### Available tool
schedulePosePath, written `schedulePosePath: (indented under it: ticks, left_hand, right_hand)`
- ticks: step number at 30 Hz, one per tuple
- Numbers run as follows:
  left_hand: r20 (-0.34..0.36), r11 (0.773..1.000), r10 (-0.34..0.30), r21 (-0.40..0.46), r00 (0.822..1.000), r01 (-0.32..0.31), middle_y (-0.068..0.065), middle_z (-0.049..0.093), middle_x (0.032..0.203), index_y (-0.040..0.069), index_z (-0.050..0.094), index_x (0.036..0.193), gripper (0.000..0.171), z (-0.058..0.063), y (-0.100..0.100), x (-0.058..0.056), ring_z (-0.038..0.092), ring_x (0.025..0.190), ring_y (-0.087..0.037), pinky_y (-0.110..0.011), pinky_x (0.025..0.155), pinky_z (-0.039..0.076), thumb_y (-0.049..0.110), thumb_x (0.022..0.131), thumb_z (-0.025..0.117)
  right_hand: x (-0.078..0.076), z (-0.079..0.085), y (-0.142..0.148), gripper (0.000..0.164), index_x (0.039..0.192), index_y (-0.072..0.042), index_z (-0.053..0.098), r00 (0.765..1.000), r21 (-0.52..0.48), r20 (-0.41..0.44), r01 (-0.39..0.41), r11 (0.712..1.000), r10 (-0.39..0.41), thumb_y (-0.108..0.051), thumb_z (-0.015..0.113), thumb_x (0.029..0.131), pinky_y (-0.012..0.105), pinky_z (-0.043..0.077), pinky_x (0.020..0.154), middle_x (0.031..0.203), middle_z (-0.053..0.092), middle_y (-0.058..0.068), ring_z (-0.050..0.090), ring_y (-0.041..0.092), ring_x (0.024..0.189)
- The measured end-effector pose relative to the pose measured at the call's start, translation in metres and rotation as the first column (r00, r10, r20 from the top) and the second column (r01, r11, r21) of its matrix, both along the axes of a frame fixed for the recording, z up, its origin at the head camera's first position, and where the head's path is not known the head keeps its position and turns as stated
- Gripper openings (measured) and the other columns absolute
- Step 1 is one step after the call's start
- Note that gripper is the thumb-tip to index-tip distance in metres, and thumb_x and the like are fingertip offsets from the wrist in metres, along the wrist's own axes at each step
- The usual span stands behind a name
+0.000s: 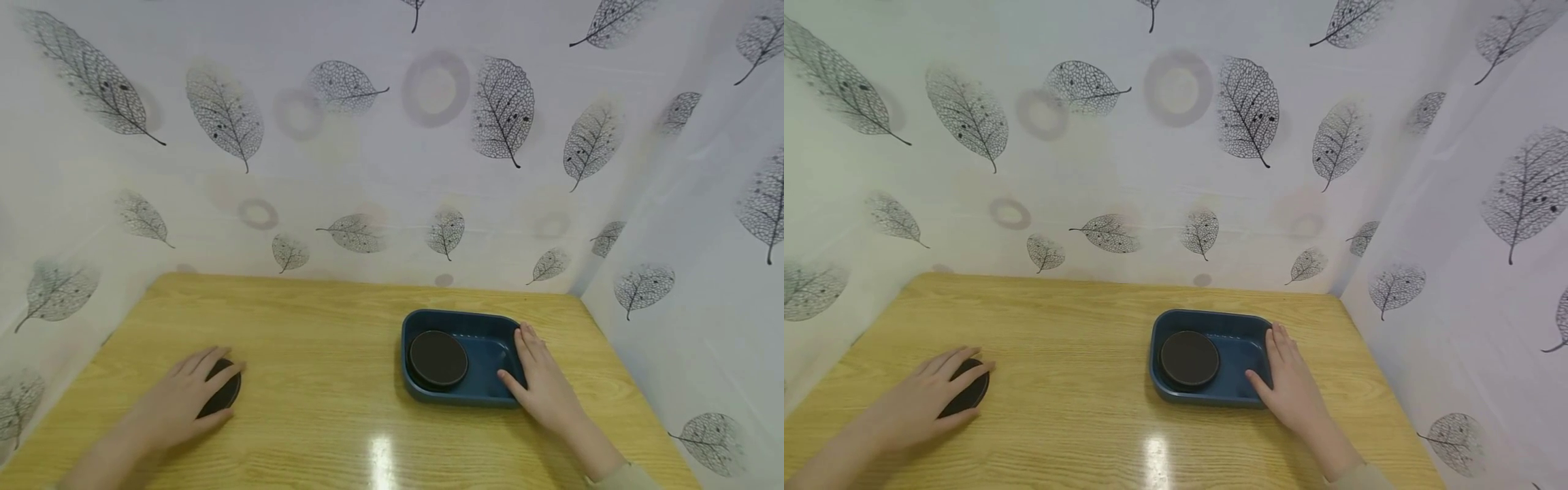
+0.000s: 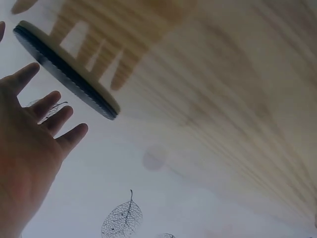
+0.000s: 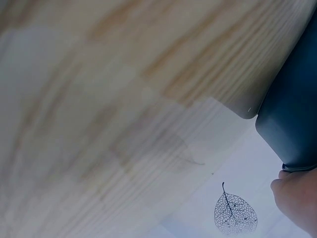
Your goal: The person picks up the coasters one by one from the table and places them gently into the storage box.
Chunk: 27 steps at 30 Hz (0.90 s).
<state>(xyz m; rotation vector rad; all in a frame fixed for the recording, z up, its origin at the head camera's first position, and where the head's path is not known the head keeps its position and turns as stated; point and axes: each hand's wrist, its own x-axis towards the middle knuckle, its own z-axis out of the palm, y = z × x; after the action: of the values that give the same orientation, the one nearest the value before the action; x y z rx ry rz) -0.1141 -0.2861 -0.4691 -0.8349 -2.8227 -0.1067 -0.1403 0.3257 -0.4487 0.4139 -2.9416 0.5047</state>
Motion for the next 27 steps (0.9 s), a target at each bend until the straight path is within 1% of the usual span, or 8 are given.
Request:
schedulePosePath:
  ticks: [2, 5, 8, 10, 14, 18, 24, 27]
  left_hand:
    - [0.009, 1.0, 0.003, -0.004, 1.0, -0.003, -0.024, 0.056, 0.149, 0.016, 0.063, 0.147, 0.071, -0.0026, -0.0034, 0.0001, 0.056, 0.133, -0.047, -0.065, 0.104, 0.049, 0.051, 0.089, 0.083]
    - [0.053, 1.0, 0.021, -0.018, 0.998, -0.02, -0.023, 0.056, 0.149, 0.017, 0.06, 0.149, 0.07, -0.0052, -0.0069, 0.0, 0.056, 0.134, -0.046, -0.066, 0.103, 0.049, 0.051, 0.09, 0.081]
    - [0.098, 0.999, 0.044, -0.023, 0.994, -0.042, -0.022, 0.055, 0.15, 0.019, 0.058, 0.151, 0.07, -0.0056, -0.0081, -0.0001, 0.057, 0.135, -0.045, -0.067, 0.101, 0.05, 0.05, 0.092, 0.079]
    - [0.115, 0.998, 0.059, -0.03, 0.992, -0.056, -0.021, 0.055, 0.151, 0.021, 0.057, 0.153, 0.07, -0.005, -0.008, 0.0005, 0.056, 0.136, -0.044, -0.067, 0.099, 0.051, 0.049, 0.092, 0.078]
    - [0.126, 0.997, 0.071, -0.04, 0.989, -0.067, -0.018, 0.054, 0.152, 0.023, 0.056, 0.154, 0.073, -0.0041, -0.0076, 0.0016, 0.057, 0.135, -0.043, -0.067, 0.093, 0.053, 0.048, 0.089, 0.079]
    - [0.131, 0.996, 0.081, -0.036, 0.988, -0.077, -0.017, 0.054, 0.151, 0.025, 0.057, 0.153, 0.073, -0.0035, -0.0065, 0.0022, 0.057, 0.133, -0.041, -0.067, 0.09, 0.053, 0.048, 0.088, 0.08]
    - [0.14, 0.996, 0.086, -0.028, 0.986, -0.083, -0.017, 0.056, 0.15, 0.024, 0.058, 0.152, 0.074, -0.0019, -0.0044, 0.0006, 0.058, 0.131, -0.042, -0.069, 0.088, 0.053, 0.048, 0.086, 0.081]
    - [0.143, 0.996, 0.084, -0.018, 0.986, -0.082, -0.018, 0.056, 0.148, 0.023, 0.06, 0.15, 0.074, -0.0011, -0.0041, -0.0011, 0.058, 0.13, -0.043, -0.07, 0.089, 0.052, 0.048, 0.085, 0.082]
  right_hand:
    - [-0.0005, -0.0004, 0.0002, 0.088, 0.164, 0.011, 0.024, 1.0, 0.004, 0.0, 0.001, 1.0, -0.001, -0.04, 0.065, 0.105, 0.049, 0.006, 0.136, 0.175, 0.015, 0.029, 0.018, 0.05, 0.161]
    - [-0.0009, -0.0008, 0.0002, 0.088, 0.164, 0.011, 0.024, 1.0, 0.009, -0.002, 0.001, 1.0, -0.001, -0.04, 0.065, 0.105, 0.051, 0.009, 0.135, 0.175, 0.016, 0.029, 0.018, 0.05, 0.161]
    - [-0.001, -0.001, 0.0001, 0.088, 0.164, 0.011, 0.024, 1.0, 0.008, -0.005, 0.001, 1.0, -0.001, -0.039, 0.065, 0.105, 0.055, 0.011, 0.135, 0.175, 0.016, 0.029, 0.018, 0.05, 0.161]
    - [-0.0007, -0.001, 0.0, 0.088, 0.164, 0.011, 0.024, 1.0, 0.007, -0.005, 0.0, 1.0, 0.0, -0.039, 0.065, 0.104, 0.055, 0.011, 0.134, 0.175, 0.016, 0.03, 0.018, 0.05, 0.161]
    - [0.0001, -0.0005, -0.0003, 0.087, 0.163, 0.012, 0.025, 1.0, 0.002, -0.008, -0.003, 1.0, 0.003, -0.038, 0.066, 0.104, 0.056, 0.012, 0.134, 0.175, 0.016, 0.029, 0.019, 0.051, 0.161]
    - [0.0006, 0.001, -0.0006, 0.088, 0.164, 0.011, 0.024, 1.0, -0.002, 0.0, -0.001, 1.0, 0.001, -0.039, 0.066, 0.104, 0.06, 0.015, 0.132, 0.175, 0.015, 0.028, 0.019, 0.051, 0.161]
    - [0.0009, 0.0026, -0.0009, 0.089, 0.165, 0.01, 0.022, 1.0, 0.001, 0.016, 0.004, 1.0, -0.004, -0.04, 0.064, 0.105, 0.063, 0.017, 0.131, 0.176, 0.012, 0.027, 0.017, 0.05, 0.162]
    - [0.001, 0.0026, -0.0016, 0.088, 0.164, 0.01, 0.022, 1.0, -0.002, 0.017, 0.002, 1.0, -0.002, -0.04, 0.064, 0.105, 0.06, 0.014, 0.132, 0.176, 0.012, 0.027, 0.017, 0.049, 0.162]
